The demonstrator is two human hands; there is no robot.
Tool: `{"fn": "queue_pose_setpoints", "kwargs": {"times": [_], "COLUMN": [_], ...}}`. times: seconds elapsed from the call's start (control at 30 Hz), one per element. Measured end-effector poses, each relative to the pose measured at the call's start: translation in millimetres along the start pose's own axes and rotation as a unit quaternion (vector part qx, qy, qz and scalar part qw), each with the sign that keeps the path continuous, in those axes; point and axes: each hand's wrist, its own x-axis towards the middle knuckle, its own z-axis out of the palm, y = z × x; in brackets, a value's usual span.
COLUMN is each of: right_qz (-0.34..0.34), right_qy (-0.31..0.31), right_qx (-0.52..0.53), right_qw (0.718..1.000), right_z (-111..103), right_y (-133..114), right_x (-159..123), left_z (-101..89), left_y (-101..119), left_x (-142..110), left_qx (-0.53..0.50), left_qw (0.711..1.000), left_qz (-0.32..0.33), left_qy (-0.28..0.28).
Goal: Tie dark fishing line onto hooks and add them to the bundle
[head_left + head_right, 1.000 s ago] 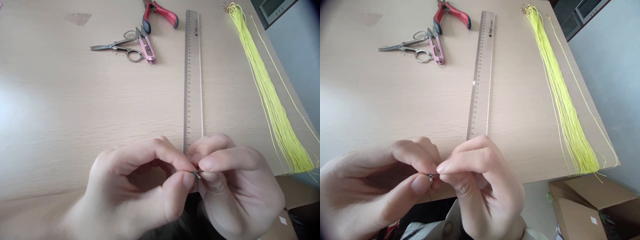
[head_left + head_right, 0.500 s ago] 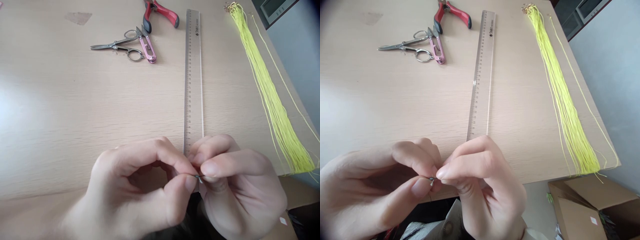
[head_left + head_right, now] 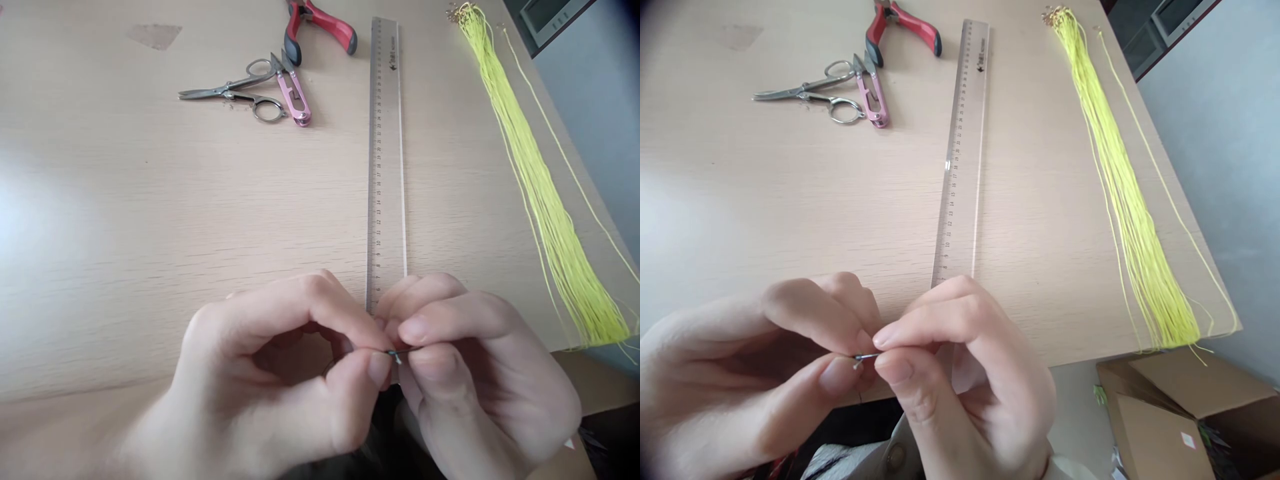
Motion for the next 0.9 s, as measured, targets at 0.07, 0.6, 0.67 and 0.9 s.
{"fn": "queue_pose_setpoints", "kwargs": {"times": [0.07,0.6,0.67,0.9], "right_qz": [0.002,-0.039,-0.016,-0.018], "right_qy": [-0.008,0.012,0.007,0.022], "right_qx": [0.001,0.01,0.016,0.014], "right_qw": [1.0,0.999,1.0,0.999], "right_z": [-1,7,3,0], "right_y": [-1,-5,-5,-3], "right_x": [1,5,3,0], "left_z": [0.4,0.0,0.3,-1.3], "left_y": [0,0,0,-1], "left_x": [0,-3,-3,2], "left_qx": [0.001,0.032,0.03,0.005], "left_qw": [1.0,0.999,1.0,1.0], "left_qz": [0.003,0.001,0.001,-0.01], "left_qy": [0.001,0.006,0.006,-0.005]}}
